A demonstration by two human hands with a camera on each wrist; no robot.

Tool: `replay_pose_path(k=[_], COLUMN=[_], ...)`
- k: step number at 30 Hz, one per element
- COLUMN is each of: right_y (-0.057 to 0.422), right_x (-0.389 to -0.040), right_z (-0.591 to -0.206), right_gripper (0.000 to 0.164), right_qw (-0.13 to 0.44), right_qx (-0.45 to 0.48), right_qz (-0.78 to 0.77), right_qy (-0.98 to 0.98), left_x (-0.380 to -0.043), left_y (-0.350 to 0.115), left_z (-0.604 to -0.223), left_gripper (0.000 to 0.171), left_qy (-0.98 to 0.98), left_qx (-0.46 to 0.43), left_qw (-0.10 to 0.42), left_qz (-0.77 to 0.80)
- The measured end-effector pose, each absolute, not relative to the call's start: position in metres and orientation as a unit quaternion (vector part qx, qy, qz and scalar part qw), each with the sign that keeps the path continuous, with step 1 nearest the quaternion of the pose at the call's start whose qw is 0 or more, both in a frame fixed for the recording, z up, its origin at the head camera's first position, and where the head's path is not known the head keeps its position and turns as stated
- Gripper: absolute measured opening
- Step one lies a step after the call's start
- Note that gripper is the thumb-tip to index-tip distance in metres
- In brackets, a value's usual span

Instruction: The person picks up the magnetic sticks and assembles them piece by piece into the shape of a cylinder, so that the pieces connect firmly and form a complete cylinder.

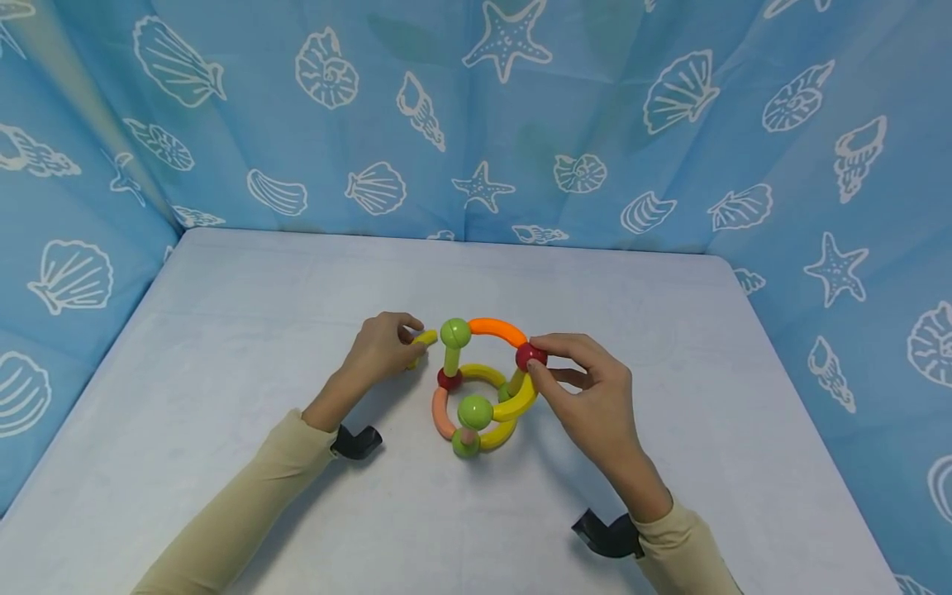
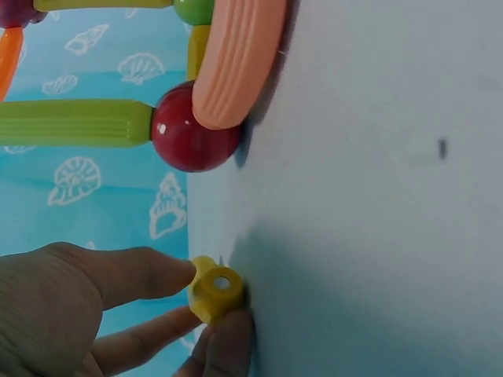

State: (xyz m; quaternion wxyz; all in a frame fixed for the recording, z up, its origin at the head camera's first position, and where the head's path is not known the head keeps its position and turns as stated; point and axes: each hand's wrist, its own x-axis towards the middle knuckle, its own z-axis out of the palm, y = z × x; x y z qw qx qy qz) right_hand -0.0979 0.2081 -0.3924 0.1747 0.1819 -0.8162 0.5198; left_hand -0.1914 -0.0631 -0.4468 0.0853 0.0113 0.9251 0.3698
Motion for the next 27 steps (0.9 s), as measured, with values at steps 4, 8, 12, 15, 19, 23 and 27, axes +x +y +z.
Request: replay_pose_path(k=[4,8,12,15,19,23,27], right_y=[0.208,0.207,0.207,0.209,0.211,0.219,0.226], right_x=[-0.098,-0.097,-0.098,-0.099,-0.102,-0.109,-0.12], right_z=[-0.392,-0.39,-0.392,-0.396,-0.402,-0.418,-0.443], right_gripper=[0.034,0.032,0.032,0.031,0.029,0.026,0.034], right_qw=[0.17,0.165,0.162,0.164,0.155,0.116,0.038], right_qx=[0.176,0.175,0.177,0.174,0.166,0.147,0.134], right_qz=[0.521,0.522,0.535,0.54,0.544,0.524,0.479], right_qy=[-0.818,-0.818,-0.81,-0.807,-0.808,-0.831,-0.867], left_x=[-0.191,-0.19,-0.188,-0.186,-0.181,-0.174,-0.166], left_y=[-0.064,-0.066,-0.07,-0.074,-0.083,-0.092,-0.1], left_z=[-0.448,-0.449,-0.45,-0.451,-0.451,-0.448,-0.444], left_gripper=[0.03,0.031,0.034,0.034,0.031,0.029,0.028], left_qy=[0.926,0.921,0.908,0.899,0.885,0.868,0.842], left_qx=[0.019,0.015,0.006,0.007,0.007,0.001,0.003], left_qw=[0.079,0.087,0.104,0.108,0.107,0.105,0.102], left_qz=[0.369,0.38,0.405,0.424,0.452,0.485,0.53])
